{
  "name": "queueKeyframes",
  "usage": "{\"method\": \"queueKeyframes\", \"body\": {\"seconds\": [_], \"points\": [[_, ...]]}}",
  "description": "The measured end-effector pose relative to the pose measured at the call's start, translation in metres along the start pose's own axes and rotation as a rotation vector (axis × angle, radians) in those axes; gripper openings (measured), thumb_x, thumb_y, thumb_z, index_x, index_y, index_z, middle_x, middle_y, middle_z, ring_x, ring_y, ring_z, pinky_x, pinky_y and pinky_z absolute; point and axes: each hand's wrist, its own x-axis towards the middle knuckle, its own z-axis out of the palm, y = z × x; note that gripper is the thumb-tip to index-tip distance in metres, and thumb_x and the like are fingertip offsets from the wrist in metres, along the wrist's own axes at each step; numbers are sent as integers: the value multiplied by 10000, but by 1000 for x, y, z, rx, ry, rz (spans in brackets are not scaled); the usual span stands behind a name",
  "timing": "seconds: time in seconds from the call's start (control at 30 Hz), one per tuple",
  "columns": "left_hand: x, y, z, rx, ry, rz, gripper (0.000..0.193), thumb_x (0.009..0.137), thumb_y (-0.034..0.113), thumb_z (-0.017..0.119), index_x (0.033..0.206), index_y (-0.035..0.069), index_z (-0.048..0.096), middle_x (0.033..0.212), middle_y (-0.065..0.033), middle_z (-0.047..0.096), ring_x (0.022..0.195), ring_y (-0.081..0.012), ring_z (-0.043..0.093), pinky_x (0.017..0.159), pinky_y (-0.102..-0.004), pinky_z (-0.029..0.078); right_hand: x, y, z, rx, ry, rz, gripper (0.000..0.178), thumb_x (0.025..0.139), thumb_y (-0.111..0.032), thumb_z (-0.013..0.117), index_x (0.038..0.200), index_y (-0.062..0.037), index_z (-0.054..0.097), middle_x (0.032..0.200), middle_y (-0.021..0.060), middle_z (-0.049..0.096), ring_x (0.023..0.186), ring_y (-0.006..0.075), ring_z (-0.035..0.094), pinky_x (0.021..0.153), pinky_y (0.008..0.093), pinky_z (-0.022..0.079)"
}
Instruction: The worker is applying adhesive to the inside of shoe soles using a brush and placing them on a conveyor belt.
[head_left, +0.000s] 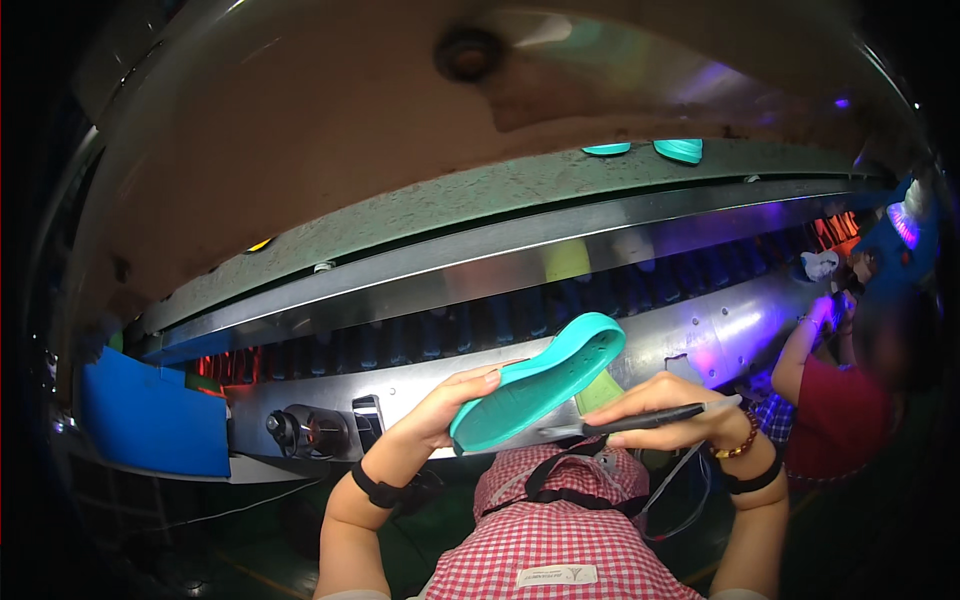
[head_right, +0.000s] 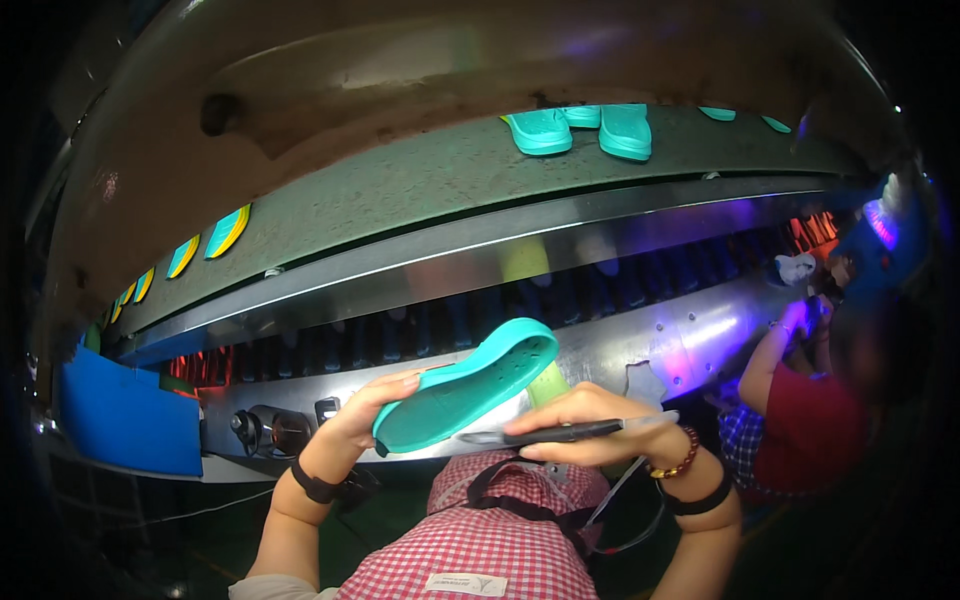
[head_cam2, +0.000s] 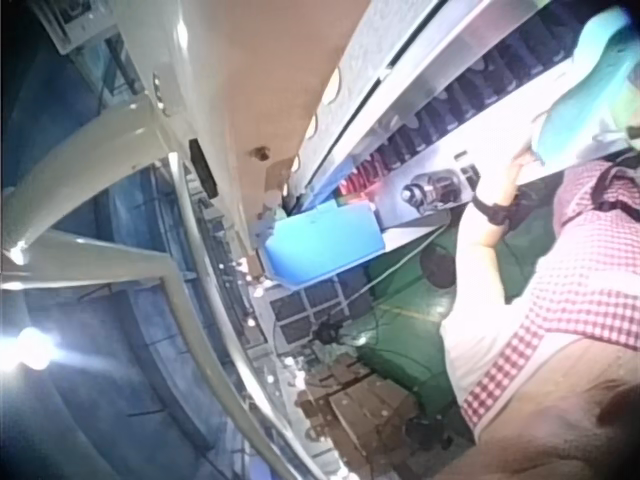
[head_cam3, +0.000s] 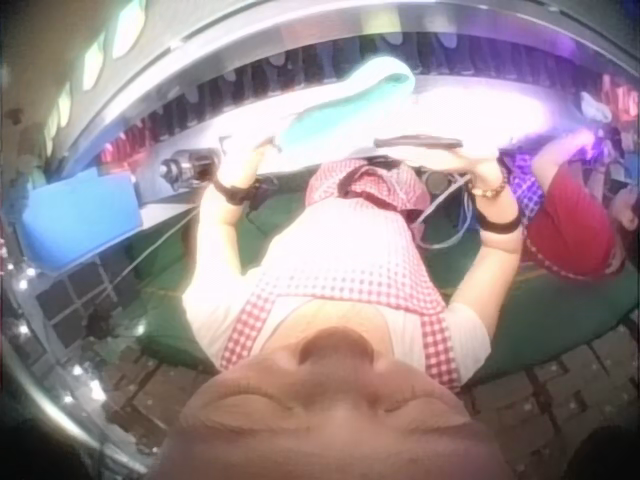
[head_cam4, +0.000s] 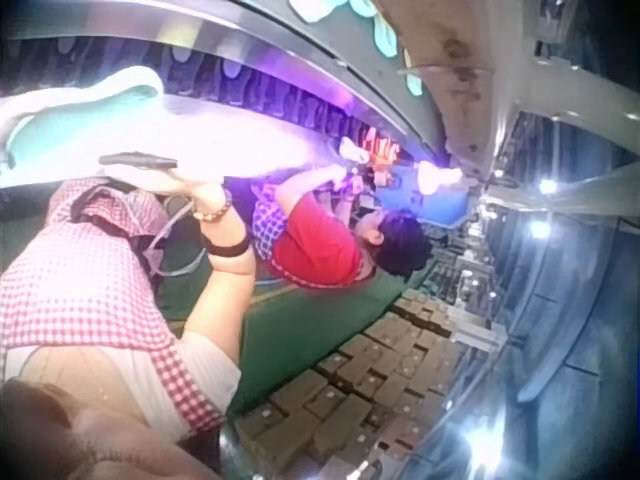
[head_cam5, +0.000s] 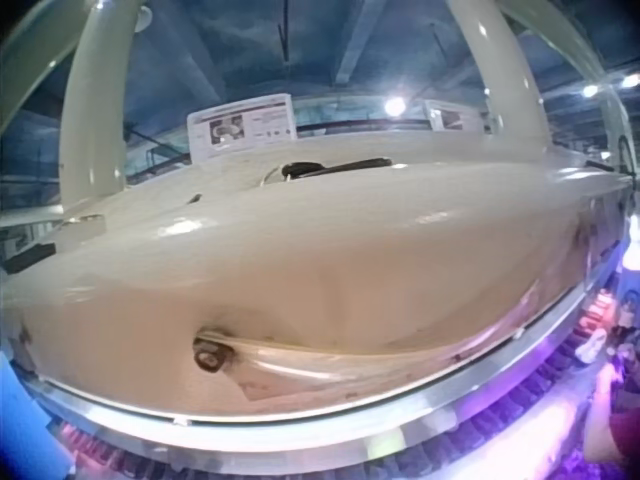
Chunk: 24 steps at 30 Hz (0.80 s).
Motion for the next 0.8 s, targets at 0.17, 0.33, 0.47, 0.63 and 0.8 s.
{"method": "queueKeyframes", "body": {"seconds": [0.17,0.33,0.47,0.63,0.8], "points": [[25,-12,16,6,20,40,514,897,280,473,1309,-4,355,1244,-135,473,1099,-202,495,924,-316,404,31,2,39,97,313,75,147,778,-60,604,903,-1,653,819,99,661,696,114,610,643,245,483],[33,-24,13,215,105,160,476,909,250,457,1313,15,367,1214,-92,494,1086,-157,475,909,-290,388,45,-2,42,118,390,269,161,798,-161,581,821,-10,631,719,90,626,648,127,578,580,259,439],[35,-28,12,207,134,139,453,915,228,442,1309,15,375,1200,-85,500,1059,-152,487,894,-278,396,47,20,49,280,441,323,167,796,-167,584,765,-5,610,643,77,600,591,115,561,527,259,416],[39,-29,5,228,162,168,441,915,207,438,1305,9,378,1195,-89,503,1048,-152,497,891,-279,399,53,34,43,357,570,253,178,792,-129,577,696,20,599,555,74,588,513,107,569,481,238,430],[45,-35,1,204,150,183,484,896,237,459,1302,-11,367,1216,-116,490,1066,-177,504,906,-286,393,53,42,42,271,573,317,140,802,-73,581,733,47,599,641,89,614,552,130,609,512,230,497]]}}
